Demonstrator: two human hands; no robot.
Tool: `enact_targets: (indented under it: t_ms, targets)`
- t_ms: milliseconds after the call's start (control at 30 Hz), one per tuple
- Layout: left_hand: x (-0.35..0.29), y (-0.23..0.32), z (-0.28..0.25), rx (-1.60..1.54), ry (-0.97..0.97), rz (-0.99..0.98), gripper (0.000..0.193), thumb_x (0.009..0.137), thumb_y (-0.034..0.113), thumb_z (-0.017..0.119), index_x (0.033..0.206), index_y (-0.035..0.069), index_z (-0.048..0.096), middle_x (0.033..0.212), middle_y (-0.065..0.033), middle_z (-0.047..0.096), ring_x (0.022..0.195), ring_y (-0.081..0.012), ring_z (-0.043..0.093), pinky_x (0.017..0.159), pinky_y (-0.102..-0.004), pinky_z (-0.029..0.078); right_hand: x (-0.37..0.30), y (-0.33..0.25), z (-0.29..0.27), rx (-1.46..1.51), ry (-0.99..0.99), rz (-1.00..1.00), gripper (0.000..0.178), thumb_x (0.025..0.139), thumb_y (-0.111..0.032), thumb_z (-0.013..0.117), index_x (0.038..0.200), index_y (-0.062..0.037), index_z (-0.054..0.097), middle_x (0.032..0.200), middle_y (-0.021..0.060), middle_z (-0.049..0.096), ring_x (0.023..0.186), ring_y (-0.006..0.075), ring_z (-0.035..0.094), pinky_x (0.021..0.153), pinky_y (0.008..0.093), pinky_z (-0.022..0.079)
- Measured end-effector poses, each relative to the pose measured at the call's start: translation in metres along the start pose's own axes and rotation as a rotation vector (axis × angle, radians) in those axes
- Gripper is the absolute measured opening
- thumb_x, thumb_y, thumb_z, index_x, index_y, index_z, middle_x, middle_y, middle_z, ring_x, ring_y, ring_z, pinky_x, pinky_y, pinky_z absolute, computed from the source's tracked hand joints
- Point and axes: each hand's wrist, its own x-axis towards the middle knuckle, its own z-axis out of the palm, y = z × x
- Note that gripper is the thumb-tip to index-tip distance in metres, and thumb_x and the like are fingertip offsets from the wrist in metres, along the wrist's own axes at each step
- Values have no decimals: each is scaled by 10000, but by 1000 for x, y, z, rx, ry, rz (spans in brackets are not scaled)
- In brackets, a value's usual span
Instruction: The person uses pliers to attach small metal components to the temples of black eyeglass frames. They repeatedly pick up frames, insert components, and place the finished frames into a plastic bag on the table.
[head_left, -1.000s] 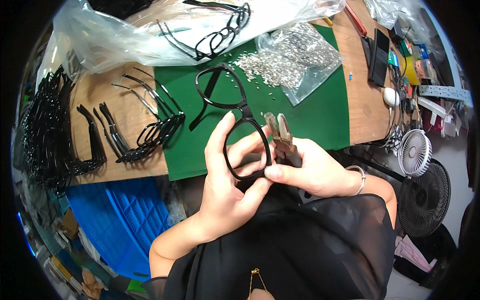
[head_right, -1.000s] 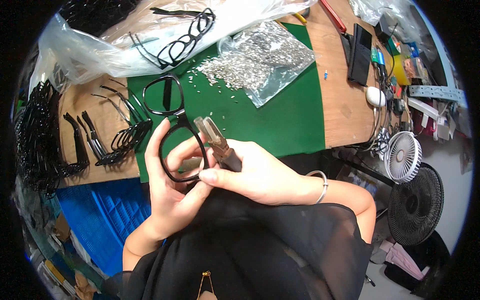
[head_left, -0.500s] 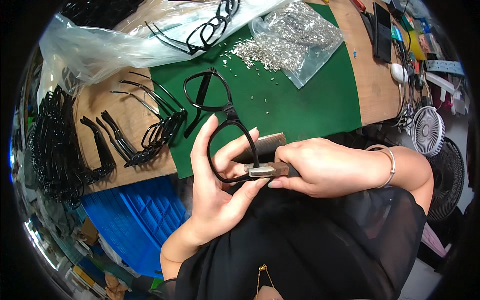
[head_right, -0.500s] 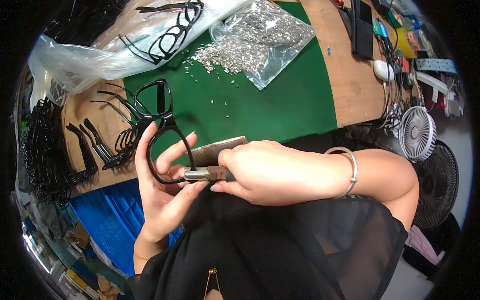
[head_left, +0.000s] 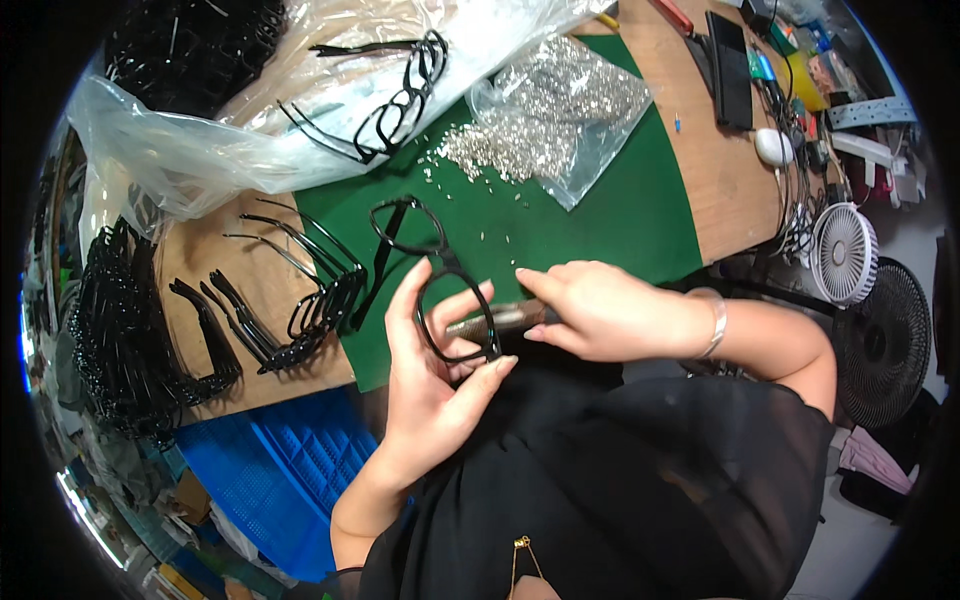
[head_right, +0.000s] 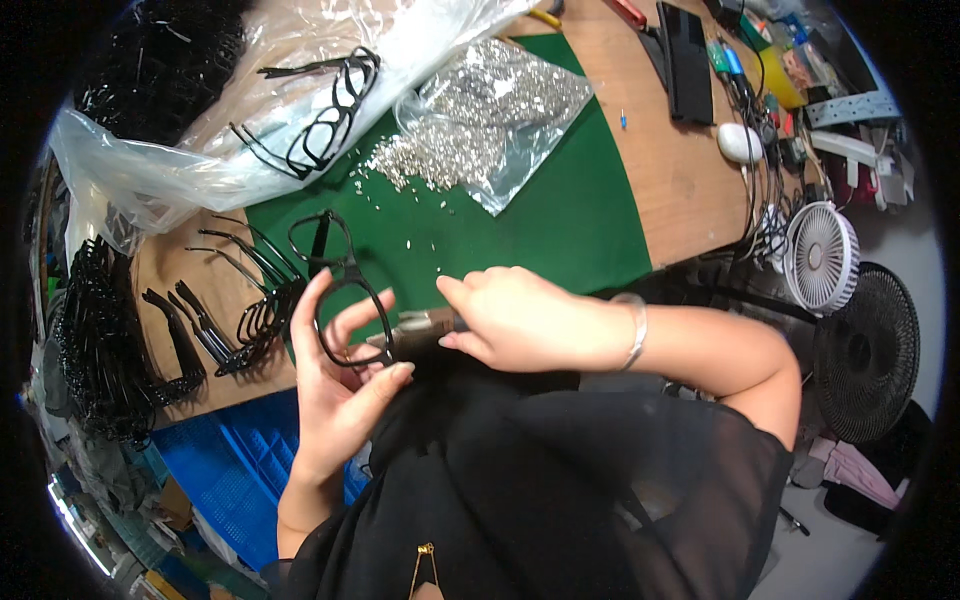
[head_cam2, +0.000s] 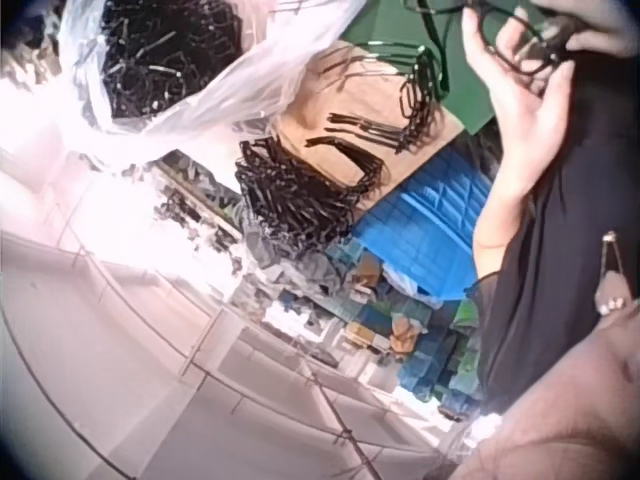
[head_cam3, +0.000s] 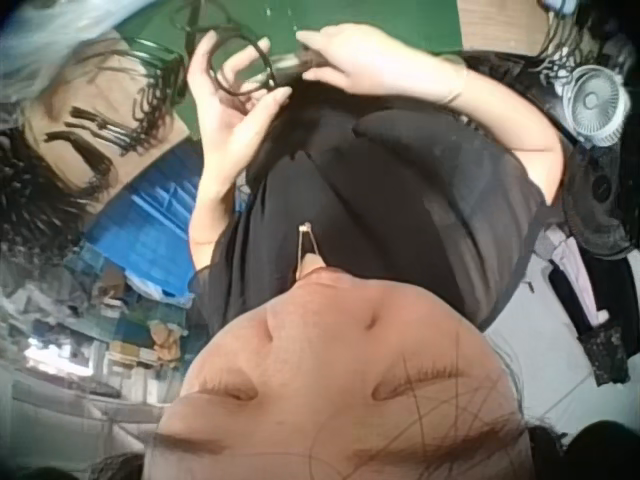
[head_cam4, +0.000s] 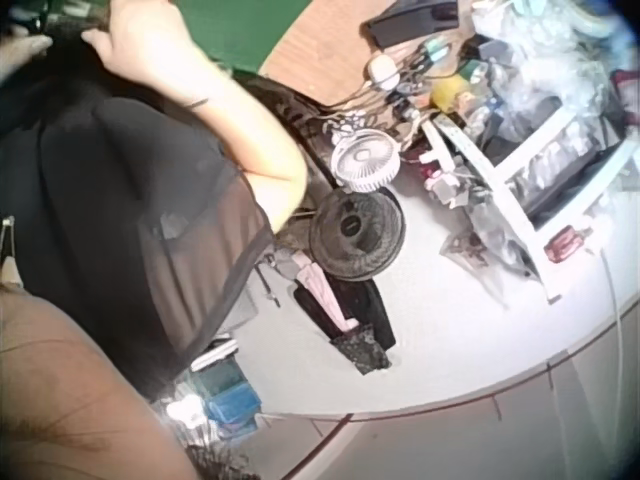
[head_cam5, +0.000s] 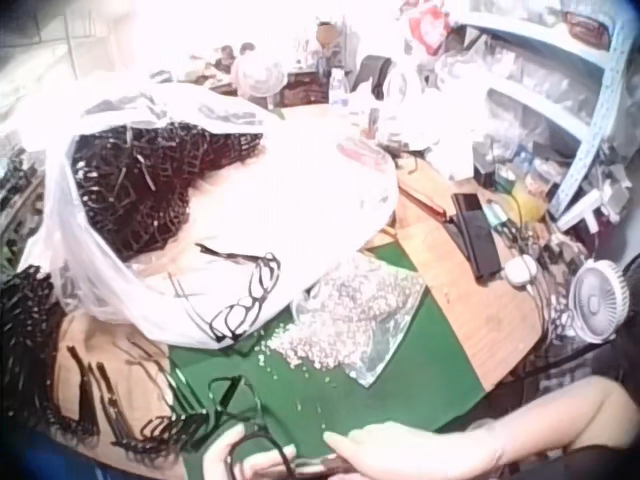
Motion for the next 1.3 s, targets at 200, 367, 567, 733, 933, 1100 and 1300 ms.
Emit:
enact_targets:
  t_ms: [200, 367, 567, 733, 933, 1100, 1300]
  targets:
    - [-26, -21, -16, -211, -97, 204, 871, 697, -9, 670, 1322, 85, 70, 1089, -206, 479, 607, -135, 537, 579, -241, 483, 10, 5, 18, -360, 164, -46, 568, 745, -247, 627, 1163, 90, 438, 766, 127, 554, 716, 242, 541, 621, 343, 401]
    - [-41, -20, -18, -153, 28, 37, 811, 742, -112, 550, 1340, 92, 42, 1103, -217, 477, 697, -133, 568, 675, -246, 487, 5, 1, 15, -277, 186, -17, 541, 737, -234, 635, 1129, 91, 452, 770, 129, 546, 732, 254, 540, 634, 344, 400]
    - [-36, -19, -14, -338, -105, -4, 1036, 637, -99, 639, 1377, 196, -23, 1170, -181, 432, 928, -241, 554, 768, -351, 481, 33, 26, 16, -124, 309, -11, 150, 705, -79, 612, 798, -34, 503, 730, 112, 533, 715, 294, 539, 626, 380, 415]
    - [-43, -21, -26, -567, -90, -251, 186, 879, 151, 500, 996, 44, 402, 981, -110, 535, 869, -177, 562, 787, -317, 466, 39, 29, 24, -198, 327, -58, 163, 701, -110, 611, 787, -30, 496, 734, 107, 524, 719, 279, 537, 633, 370, 402]
    - [-41, -29, -4, -205, 69, -114, 376, 841, -35, 501, 1163, -13, 307, 942, -127, 550, 770, -128, 583, 696, -232, 483, 32, 13, 15, 59, 281, 47, 147, 723, -78, 619, 781, -6, 505, 721, 120, 546, 685, 272, 563, 617, 338, 432]
    - [-34, -44, 16, -85, 170, 66, 466, 806, -84, 523, 1208, -23, 295, 964, -133, 551, 764, -127, 597, 684, -239, 513, 15, -41, 15, 835, 320, 116, 84, 825, -48, 575, 818, -3, 505, 718, 10, 531, 660, 51, 480, 578, 202, 409]
    - [-30, -41, 22, -9, 147, 100, 482, 786, -122, 511, 1201, -25, 284, 1003, -151, 507, 810, -149, 570, 675, -249, 528, 22, -49, 32, 1268, 434, 157, 171, 854, -154, 570, 857, -28, 454, 719, 28, 529, 579, 45, 505, 456, 176, 399]
